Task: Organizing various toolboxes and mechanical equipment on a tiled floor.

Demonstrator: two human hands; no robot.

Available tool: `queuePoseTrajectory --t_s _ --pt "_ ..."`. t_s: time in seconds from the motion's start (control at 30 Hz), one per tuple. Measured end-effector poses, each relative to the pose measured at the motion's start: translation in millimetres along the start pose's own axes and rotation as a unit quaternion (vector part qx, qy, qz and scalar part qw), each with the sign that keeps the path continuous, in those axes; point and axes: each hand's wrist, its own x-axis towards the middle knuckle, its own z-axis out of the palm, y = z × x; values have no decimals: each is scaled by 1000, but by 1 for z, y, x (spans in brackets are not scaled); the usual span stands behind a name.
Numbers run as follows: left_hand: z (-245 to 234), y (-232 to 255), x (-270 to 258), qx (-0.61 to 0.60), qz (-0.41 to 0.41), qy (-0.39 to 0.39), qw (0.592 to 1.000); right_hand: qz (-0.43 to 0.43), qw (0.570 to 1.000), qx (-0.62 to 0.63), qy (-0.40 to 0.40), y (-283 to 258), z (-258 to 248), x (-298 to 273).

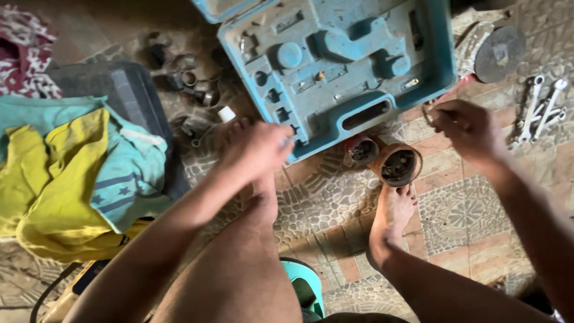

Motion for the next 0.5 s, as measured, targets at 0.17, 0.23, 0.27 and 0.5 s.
queuePoseTrajectory --t_s 0.17,0.23,0.27,0.5 --pt "-23 -46 1 -182 33 272 944 -28 999 25 4 -10 7 -3" --pt "-32 -69 8 -225 75 335 912 -34 999 16 16 -8 4 0" --pt "-37 -77 10 -273 89 338 896 -17 999 43 18 -3 2 2" --pt "-78 -82 28 -507 44 307 804 -111 982 -102 116 -42 -10 6"
